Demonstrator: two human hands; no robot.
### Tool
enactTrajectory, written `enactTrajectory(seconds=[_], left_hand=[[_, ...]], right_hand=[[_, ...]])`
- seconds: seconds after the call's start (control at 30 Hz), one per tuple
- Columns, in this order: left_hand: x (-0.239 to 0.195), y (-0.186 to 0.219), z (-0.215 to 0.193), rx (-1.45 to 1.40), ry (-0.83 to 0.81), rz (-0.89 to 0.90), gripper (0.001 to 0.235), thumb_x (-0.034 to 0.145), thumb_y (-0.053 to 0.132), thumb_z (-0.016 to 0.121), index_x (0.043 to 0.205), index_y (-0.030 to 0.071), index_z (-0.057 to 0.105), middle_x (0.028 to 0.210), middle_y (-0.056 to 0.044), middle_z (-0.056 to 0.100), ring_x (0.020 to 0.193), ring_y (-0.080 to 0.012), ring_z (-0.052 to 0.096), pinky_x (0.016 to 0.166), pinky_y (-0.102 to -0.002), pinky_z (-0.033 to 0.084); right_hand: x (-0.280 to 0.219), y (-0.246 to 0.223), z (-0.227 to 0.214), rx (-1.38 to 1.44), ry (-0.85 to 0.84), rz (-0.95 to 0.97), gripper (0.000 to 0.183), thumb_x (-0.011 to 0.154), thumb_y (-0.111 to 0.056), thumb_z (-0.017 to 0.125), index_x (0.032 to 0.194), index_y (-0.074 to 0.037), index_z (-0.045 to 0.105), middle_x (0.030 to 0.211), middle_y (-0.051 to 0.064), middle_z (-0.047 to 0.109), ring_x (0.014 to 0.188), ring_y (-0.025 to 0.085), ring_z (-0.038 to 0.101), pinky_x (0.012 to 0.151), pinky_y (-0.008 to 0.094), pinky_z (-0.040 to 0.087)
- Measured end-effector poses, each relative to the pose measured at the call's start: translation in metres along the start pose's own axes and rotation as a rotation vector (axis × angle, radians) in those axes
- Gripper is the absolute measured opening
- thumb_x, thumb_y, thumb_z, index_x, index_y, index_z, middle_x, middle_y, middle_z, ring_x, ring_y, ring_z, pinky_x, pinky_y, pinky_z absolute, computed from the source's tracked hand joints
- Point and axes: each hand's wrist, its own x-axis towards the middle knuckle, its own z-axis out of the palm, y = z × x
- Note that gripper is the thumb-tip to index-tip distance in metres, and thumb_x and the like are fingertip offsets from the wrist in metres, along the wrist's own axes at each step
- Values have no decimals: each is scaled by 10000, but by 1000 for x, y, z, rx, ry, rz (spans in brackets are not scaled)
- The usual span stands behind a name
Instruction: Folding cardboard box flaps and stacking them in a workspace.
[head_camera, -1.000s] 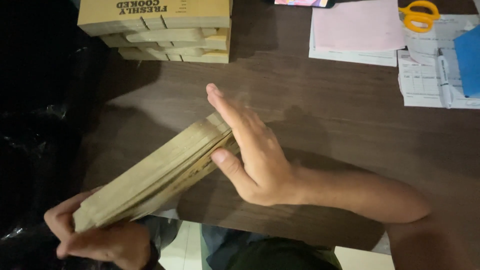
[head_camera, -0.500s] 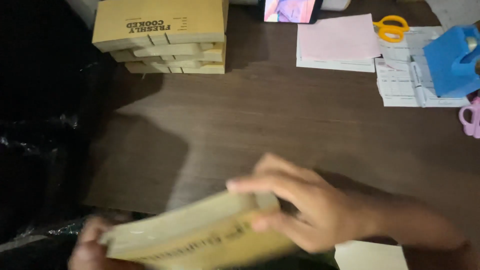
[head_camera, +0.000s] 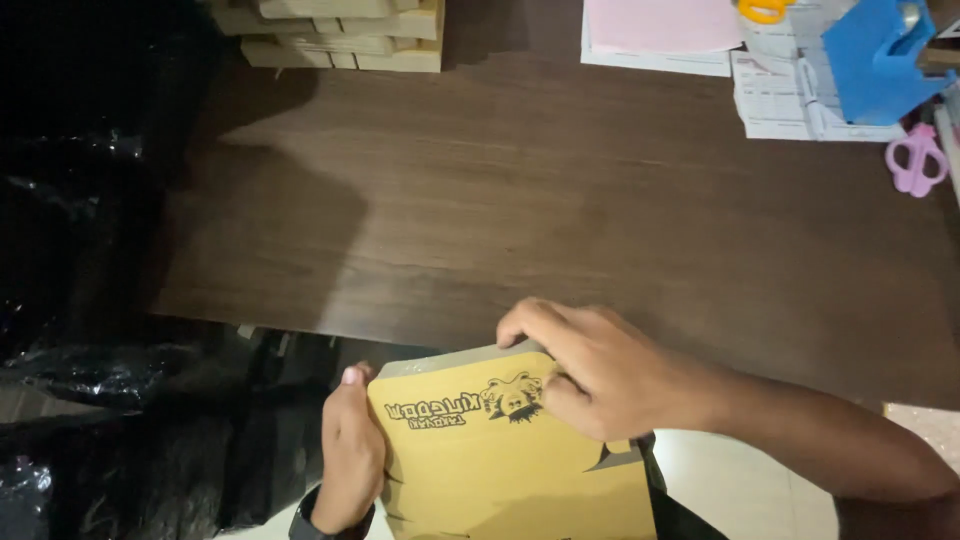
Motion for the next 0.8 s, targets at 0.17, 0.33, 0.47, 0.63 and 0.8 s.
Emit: enactTrajectory(seconds=[0.17,0.33,0.47,0.63,0.8], left_hand=[[10,-25,-3,45,-5,-49,547,1091,413,247,894,65,620,776,-56,678,716,-148,600,591,-327,450],[20,-61,1,-302,-185,12,439,1081,456,325,842,129,497,725,0,479,664,-123,486,565,-318,376],[21,-27,19,-292,-316,110,476,1046,490,329,668,203,290,609,94,244,508,-52,247,456,-285,163],[33,-42,36,-728,-583,-186,446,960,489,542,760,98,463,522,-50,519,440,-159,507,434,-292,367],[36,-58,35,-560,-559,-108,486,968,517,481,859,53,574,764,-74,626,706,-183,574,674,-328,429]], right_hand=[[7,5,10,50,108,-300,245,935,-255,540,1101,-77,567,911,12,700,396,163,446,457,324,372],[13,7,12,222,110,-464,400,1005,-406,468,1095,-41,605,901,25,706,636,162,659,555,282,490],[17,14,17,292,134,-557,411,1018,-384,420,1075,-32,624,897,37,692,625,160,633,545,292,479],[19,14,19,403,41,-579,617,1040,-642,352,1045,-68,578,695,-46,473,501,136,422,537,312,363],[16,39,35,512,-23,-549,595,1025,-651,395,878,-98,559,638,-54,484,473,111,439,454,282,343]])
